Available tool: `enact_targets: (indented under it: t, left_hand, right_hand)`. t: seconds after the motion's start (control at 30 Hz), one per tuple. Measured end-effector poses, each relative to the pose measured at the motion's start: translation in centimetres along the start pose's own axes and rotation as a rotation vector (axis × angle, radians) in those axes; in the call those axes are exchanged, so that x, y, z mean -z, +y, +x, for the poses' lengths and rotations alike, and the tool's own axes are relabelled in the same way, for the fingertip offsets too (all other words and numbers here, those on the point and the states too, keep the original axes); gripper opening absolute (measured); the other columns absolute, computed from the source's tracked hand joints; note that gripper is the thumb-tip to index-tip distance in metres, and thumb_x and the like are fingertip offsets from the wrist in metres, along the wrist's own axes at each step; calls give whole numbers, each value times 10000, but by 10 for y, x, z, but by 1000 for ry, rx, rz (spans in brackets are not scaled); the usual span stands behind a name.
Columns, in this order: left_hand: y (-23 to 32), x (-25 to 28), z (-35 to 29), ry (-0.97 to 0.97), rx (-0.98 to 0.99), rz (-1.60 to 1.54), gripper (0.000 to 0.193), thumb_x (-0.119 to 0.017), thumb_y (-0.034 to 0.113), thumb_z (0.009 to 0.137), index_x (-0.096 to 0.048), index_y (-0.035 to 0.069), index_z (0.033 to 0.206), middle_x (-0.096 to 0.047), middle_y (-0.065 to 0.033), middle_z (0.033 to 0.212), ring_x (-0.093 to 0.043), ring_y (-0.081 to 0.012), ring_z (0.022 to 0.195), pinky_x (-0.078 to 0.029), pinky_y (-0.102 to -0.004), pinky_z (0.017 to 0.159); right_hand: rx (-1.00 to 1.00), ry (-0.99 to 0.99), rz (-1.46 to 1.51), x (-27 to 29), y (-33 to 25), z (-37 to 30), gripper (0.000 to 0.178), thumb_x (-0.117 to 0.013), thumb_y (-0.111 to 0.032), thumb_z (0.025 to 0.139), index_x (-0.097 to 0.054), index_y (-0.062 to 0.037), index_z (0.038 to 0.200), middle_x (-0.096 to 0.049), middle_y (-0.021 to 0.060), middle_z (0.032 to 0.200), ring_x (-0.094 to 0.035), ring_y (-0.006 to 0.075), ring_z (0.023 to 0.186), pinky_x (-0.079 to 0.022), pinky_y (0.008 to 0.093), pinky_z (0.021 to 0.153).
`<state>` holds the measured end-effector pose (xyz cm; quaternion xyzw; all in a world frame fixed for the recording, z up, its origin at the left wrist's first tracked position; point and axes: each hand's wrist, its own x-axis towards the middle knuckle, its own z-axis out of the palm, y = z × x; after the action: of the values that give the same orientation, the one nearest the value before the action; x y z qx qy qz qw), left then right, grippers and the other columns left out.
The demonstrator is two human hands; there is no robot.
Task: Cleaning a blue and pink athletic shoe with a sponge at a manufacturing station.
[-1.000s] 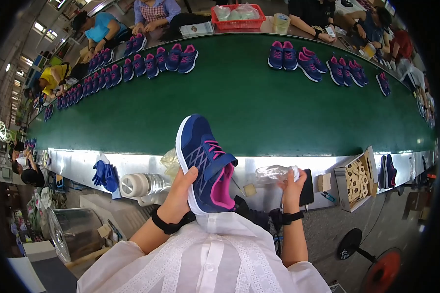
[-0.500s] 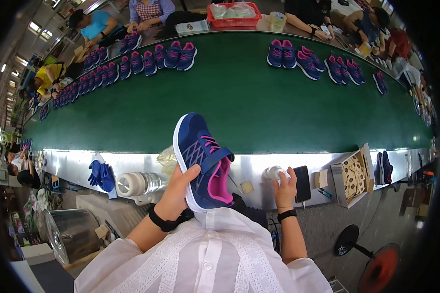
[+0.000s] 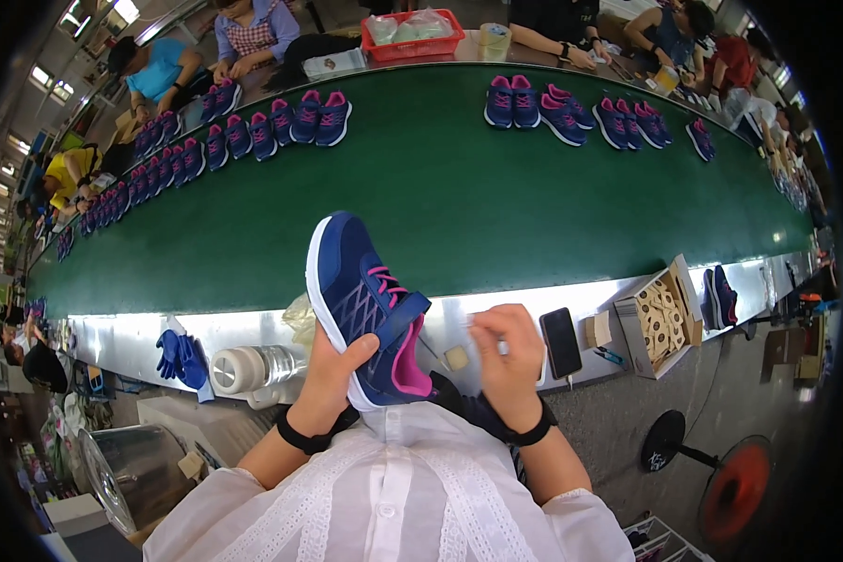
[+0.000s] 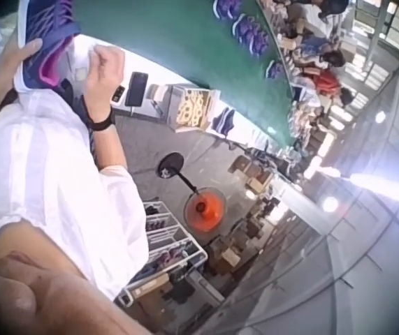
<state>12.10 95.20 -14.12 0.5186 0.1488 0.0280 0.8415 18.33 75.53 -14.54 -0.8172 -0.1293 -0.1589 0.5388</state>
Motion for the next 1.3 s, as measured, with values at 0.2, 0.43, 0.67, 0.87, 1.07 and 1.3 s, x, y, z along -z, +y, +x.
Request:
enact_targets:
  t: [0.2,0.43,0.67,0.87,1.07,1.3]
  left_hand:
    - [-6,1,-3,18,-100,141,679,-677,75,812,-274,3,1354,-473,-128,1273,-507,-186,1140,-420,-339,990]
    - [-5,9,-9,42,-89,46,591,-598,65,869,-273,0,1359,-471,-118,1278,-495,-175,1144,-409,-338,994]
    - [-4,16,-8,-2,-82,64,578,-544,94,902,-252,-7,1390,-461,-116,1301,-477,-178,1167,-380,-339,1018]
    - [-2,23,-14,8,-98,168,546,-528,98,908,-279,-14,1381,-458,-124,1312,-469,-186,1178,-367,-341,1027]
    - [4,27,-15,-8,-75,94,542,-525,112,916,-284,-16,1384,-458,-123,1323,-460,-186,1195,-363,-344,1032]
    - [17,30,-18,-28,-32,84,529,-504,98,925,-283,-11,1394,-471,-119,1321,-477,-190,1196,-376,-341,1030]
  right_hand:
    - [356,-179,6,-35,-26,16,137,-719,-2,702,-660,-45,819,-602,78,770,-568,252,701,-462,327,591]
    - [529,-159,-83,-48,-26,14,132,-670,-18,636,-651,-85,748,-587,48,730,-533,238,637,-429,342,548]
    - [471,-114,-190,-47,-22,19,190,-682,-25,593,-665,-113,761,-584,21,743,-533,229,700,-411,365,670]
    - [585,-163,-202,-49,-28,18,120,-689,-59,663,-655,-117,762,-554,10,719,-511,227,692,-402,387,735]
    - [641,-183,-169,-56,-42,7,96,-641,-63,667,-645,-123,742,-521,-13,666,-509,202,660,-389,403,741]
    - [604,-211,-146,-60,-48,1,114,-625,-57,670,-659,-131,750,-543,-10,699,-528,191,687,-385,424,844]
